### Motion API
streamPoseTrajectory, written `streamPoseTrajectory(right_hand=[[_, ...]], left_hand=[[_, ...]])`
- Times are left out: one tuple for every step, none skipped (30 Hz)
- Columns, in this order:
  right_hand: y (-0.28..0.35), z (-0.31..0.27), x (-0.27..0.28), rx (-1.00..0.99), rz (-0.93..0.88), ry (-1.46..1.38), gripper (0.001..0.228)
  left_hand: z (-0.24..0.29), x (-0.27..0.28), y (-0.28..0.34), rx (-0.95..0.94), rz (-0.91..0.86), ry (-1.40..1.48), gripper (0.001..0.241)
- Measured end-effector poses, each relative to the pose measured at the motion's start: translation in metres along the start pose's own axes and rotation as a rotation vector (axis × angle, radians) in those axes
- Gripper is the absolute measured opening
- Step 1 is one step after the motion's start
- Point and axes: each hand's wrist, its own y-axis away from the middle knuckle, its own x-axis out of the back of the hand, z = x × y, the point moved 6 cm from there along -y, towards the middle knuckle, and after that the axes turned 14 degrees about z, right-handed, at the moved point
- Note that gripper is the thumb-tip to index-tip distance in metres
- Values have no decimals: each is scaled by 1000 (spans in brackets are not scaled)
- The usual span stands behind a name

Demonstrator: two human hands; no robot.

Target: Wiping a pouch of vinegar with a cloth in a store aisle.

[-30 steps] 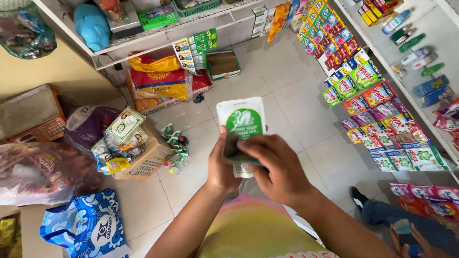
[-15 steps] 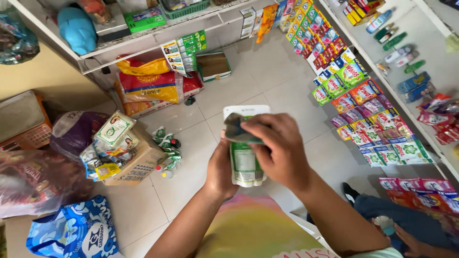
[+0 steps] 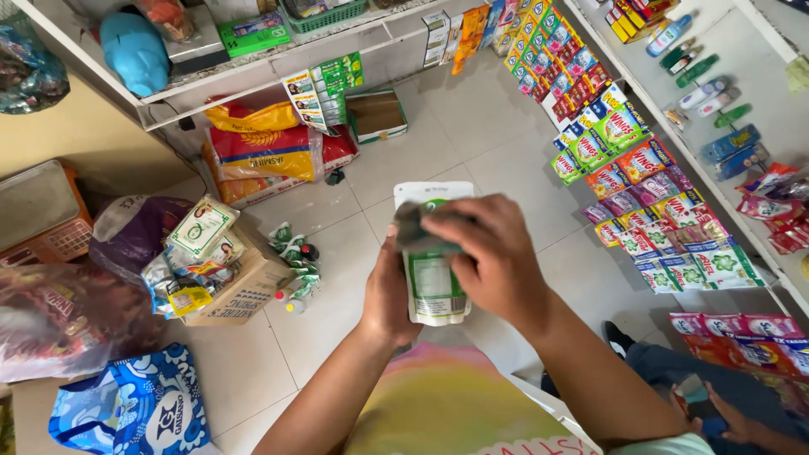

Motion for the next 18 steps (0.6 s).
streamPoseTrajectory(right_hand=[[0,0,-2,-1,2,1,55],[0,3,-2,-47,53,12,51],[1,6,0,-95,102,24,47],[5,2,0,-97,101,27,47],[9,-3,-3,-96,39,-19,49],[13,-7,-6,-95,-22,-65,52],[19,-13,-7,-93,-21,-61,52],[25,-19,-11,-79,-73,-112,52],[32,-27,-15,-67,-125,-164,52],[33,-30,-13,-68,-123,-160,52],[35,-34,-14,-42,-144,-179,51],[37,-39,-14,-16,-166,-198,51],[34,-36,-12,-16,-167,-200,51],[31,-34,-10,7,-169,-207,52],[27,-33,-9,34,-170,-216,54],[25,-27,-11,36,-170,-220,54],[22,-19,-10,32,-135,-166,55],[19,-12,-10,28,-100,-113,56]], left_hand=[[0,-1,1,1,-1,-2,62],[0,-1,1,-33,-7,-81,62],[0,-3,2,-64,-13,-159,62],[1,-3,2,-60,-14,-159,62],[3,-2,1,-65,16,-140,63],[5,0,1,-70,47,-121,63],[11,-4,2,-68,42,-121,63],[19,-10,4,-90,13,-124,69],[26,-15,6,-111,-14,-128,75],[27,-17,6,-107,-16,-129,75],[33,-19,7,-168,-26,-143,75],[39,-20,9,-228,-36,-158,75],[37,-20,9,-229,-33,-157,75],[33,-19,9,-204,-43,-140,76],[32,-19,10,-181,-53,-124,77],[28,-15,10,-185,-51,-123,77],[22,-13,9,-132,-62,-76,75],[15,-10,8,-80,-74,-28,74]])
